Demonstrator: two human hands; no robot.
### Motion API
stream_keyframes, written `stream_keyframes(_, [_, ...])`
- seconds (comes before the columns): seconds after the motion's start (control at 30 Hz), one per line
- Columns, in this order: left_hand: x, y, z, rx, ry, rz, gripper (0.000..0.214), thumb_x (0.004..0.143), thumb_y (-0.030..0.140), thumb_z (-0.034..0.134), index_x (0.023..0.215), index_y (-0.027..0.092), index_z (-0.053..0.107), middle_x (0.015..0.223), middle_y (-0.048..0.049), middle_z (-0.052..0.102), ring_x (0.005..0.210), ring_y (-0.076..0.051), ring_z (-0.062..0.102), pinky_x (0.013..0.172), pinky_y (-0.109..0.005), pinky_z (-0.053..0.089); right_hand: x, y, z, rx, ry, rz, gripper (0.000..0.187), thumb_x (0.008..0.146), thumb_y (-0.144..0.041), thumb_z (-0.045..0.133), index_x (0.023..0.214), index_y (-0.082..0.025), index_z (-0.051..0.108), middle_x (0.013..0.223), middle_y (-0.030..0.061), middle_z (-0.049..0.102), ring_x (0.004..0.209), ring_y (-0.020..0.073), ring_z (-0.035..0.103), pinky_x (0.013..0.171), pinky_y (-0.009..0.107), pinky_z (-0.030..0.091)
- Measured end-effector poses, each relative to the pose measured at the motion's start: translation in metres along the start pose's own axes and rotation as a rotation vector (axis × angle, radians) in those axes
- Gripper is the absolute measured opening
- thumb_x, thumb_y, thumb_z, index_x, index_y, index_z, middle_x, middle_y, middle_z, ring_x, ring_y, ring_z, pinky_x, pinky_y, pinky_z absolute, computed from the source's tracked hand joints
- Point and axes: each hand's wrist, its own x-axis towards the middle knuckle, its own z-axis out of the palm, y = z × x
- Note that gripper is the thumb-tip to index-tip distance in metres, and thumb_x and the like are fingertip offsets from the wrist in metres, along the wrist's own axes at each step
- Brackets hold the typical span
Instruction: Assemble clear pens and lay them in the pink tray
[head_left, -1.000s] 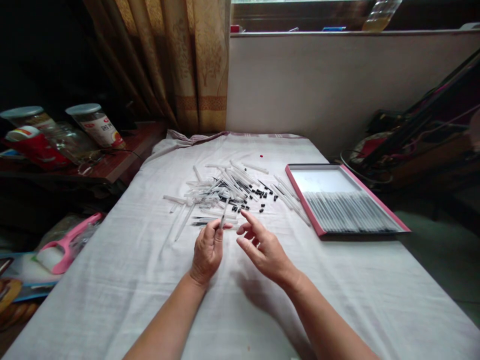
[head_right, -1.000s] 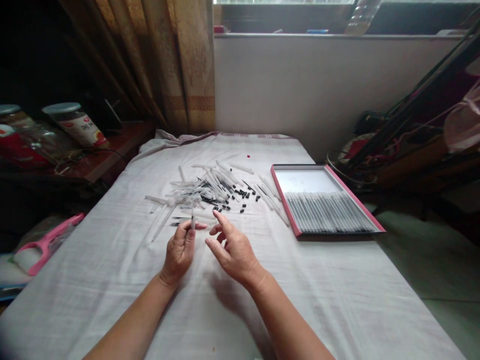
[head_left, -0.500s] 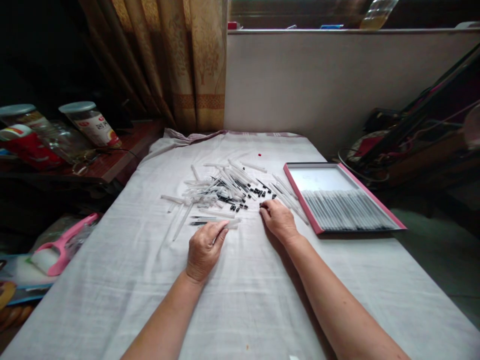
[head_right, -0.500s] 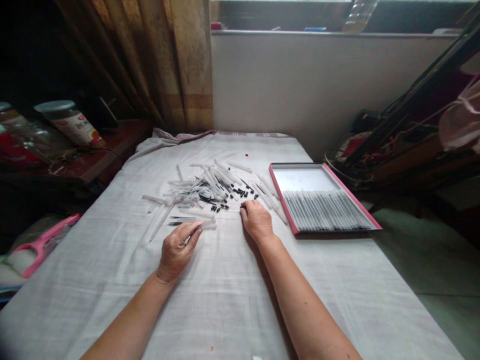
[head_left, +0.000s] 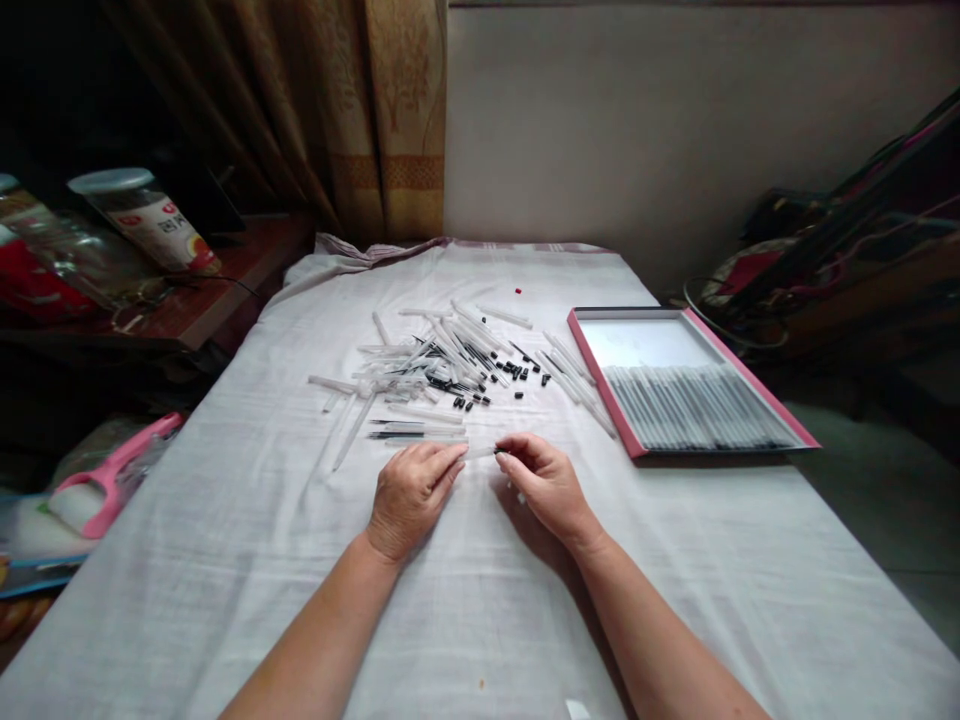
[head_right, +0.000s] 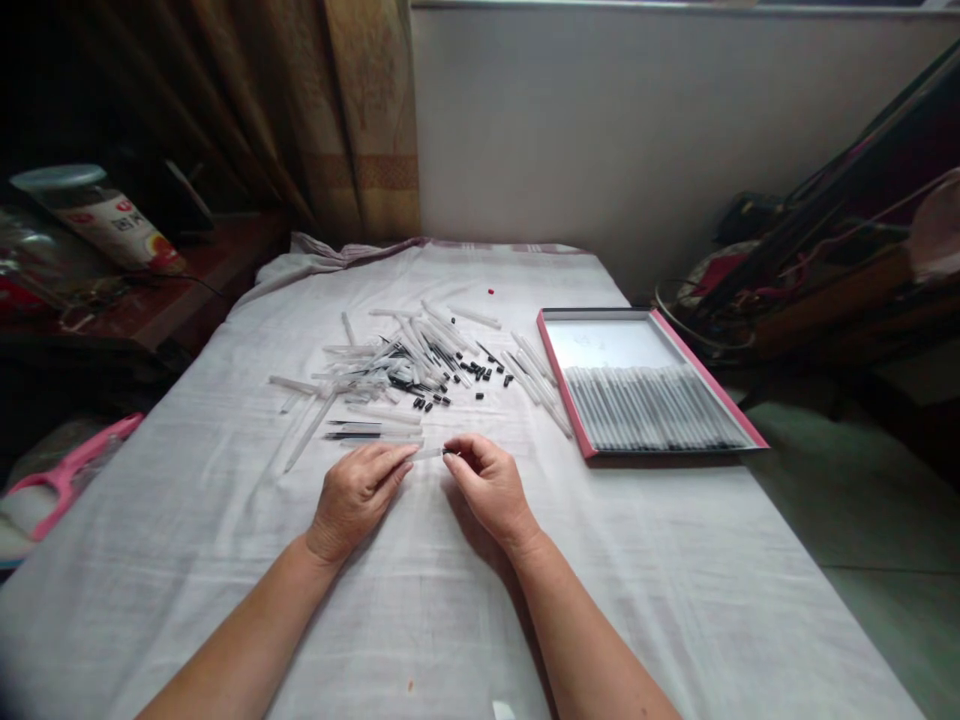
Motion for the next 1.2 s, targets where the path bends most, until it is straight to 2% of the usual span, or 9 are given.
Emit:
stream_keyframes(0.37, [0.002, 0.002, -0.002, -0.069, -0.015, 0.006, 0.025, 0.094, 0.030, 0.052, 0.111, 0.023, 0.069, 0.097, -0.0057, 0.073, 0.087, -0.018, 0.067, 0.079, -0.029, 0.051, -0.003, 0.007, -0.001, -0.038, -0.010, -0.007, 0.014, 0.077, -0.029, 0.064, 0.085, -0.020, 0.069, 0.078, 0.0036, 0.070, 0.070, 0.0173, 0.063, 0.063, 0.028, 0.051])
stream_keyframes(0.6, [0.001, 0.001, -0.003, -0.036, -0.069, 0.023, 0.025, 0.094, 0.030, 0.053, 0.112, 0.024, 0.068, 0.097, -0.0058, 0.073, 0.088, -0.019, 0.066, 0.080, -0.031, 0.050, -0.002, 0.003, -0.013, -0.331, -0.104, -0.257, 0.010, 0.083, -0.026, 0.059, 0.085, -0.023, 0.069, 0.081, 0.0043, 0.071, 0.074, 0.0178, 0.065, 0.072, 0.030, 0.051])
stream_keyframes(0.73, [0.001, 0.001, -0.003, -0.081, -0.064, 0.041, 0.024, 0.094, 0.029, 0.053, 0.111, 0.023, 0.069, 0.097, -0.0059, 0.073, 0.088, -0.018, 0.066, 0.080, -0.030, 0.050, -0.002, 0.003, -0.016, -0.411, -0.139, -0.313, 0.012, 0.088, -0.027, 0.056, 0.087, -0.022, 0.067, 0.082, 0.0043, 0.071, 0.074, 0.0169, 0.065, 0.071, 0.028, 0.050])
stream_keyframes(0.8, [0.001, 0.002, -0.002, -0.100, -0.046, 0.050, 0.024, 0.094, 0.029, 0.052, 0.110, 0.023, 0.069, 0.096, -0.0059, 0.073, 0.088, -0.017, 0.066, 0.080, -0.030, 0.050, -0.002, 0.003, -0.016, -0.468, -0.144, -0.326, 0.017, 0.090, -0.029, 0.052, 0.082, -0.021, 0.066, 0.076, 0.0039, 0.070, 0.070, 0.0160, 0.064, 0.067, 0.026, 0.048])
stream_keyframes(0.9, [0.002, 0.004, -0.002, -0.109, -0.021, 0.080, 0.023, 0.094, 0.029, 0.052, 0.107, 0.023, 0.069, 0.092, -0.0057, 0.073, 0.085, -0.017, 0.066, 0.078, -0.030, 0.050, -0.002, 0.005, -0.015, -0.580, -0.161, -0.326, 0.035, 0.094, -0.034, 0.044, 0.067, -0.020, 0.060, 0.060, 0.0021, 0.063, 0.056, 0.0139, 0.059, 0.058, 0.025, 0.043])
stream_keyframes(1.0, [0.002, 0.005, -0.002, -0.118, -0.025, 0.084, 0.022, 0.094, 0.029, 0.052, 0.106, 0.023, 0.070, 0.091, -0.0052, 0.073, 0.083, -0.017, 0.067, 0.078, -0.030, 0.050, -0.002, 0.006, -0.016, -0.589, -0.183, -0.303, 0.044, 0.097, -0.036, 0.038, 0.059, -0.020, 0.055, 0.053, 0.0010, 0.059, 0.050, 0.0123, 0.056, 0.054, 0.024, 0.040])
stream_keyframes(1.1, [0.002, 0.004, -0.002, -0.142, -0.037, 0.051, 0.021, 0.093, 0.028, 0.054, 0.107, 0.023, 0.069, 0.094, -0.0050, 0.073, 0.086, -0.017, 0.067, 0.080, -0.030, 0.051, -0.004, 0.004, -0.017, -0.482, -0.184, -0.252, 0.029, 0.095, -0.034, 0.043, 0.080, -0.020, 0.062, 0.063, 0.0008, 0.064, 0.055, 0.0124, 0.058, 0.056, 0.023, 0.043])
stream_keyframes(1.17, [0.002, 0.003, -0.002, -0.152, -0.038, 0.036, 0.021, 0.093, 0.027, 0.055, 0.107, 0.022, 0.069, 0.095, -0.0051, 0.073, 0.087, -0.018, 0.067, 0.080, -0.031, 0.051, -0.006, 0.003, -0.017, -0.418, -0.183, -0.242, 0.017, 0.091, -0.030, 0.050, 0.097, -0.020, 0.061, 0.074, 0.0014, 0.068, 0.060, 0.0128, 0.061, 0.059, 0.023, 0.046])
stream_keyframes(1.2, [0.002, 0.003, -0.002, -0.151, -0.038, 0.033, 0.021, 0.093, 0.027, 0.055, 0.107, 0.022, 0.069, 0.095, -0.0052, 0.073, 0.087, -0.018, 0.067, 0.080, -0.031, 0.051, -0.006, 0.003, -0.017, -0.404, -0.182, -0.251, 0.016, 0.089, -0.028, 0.053, 0.100, -0.020, 0.060, 0.078, 0.0018, 0.068, 0.062, 0.0130, 0.061, 0.061, 0.023, 0.047])
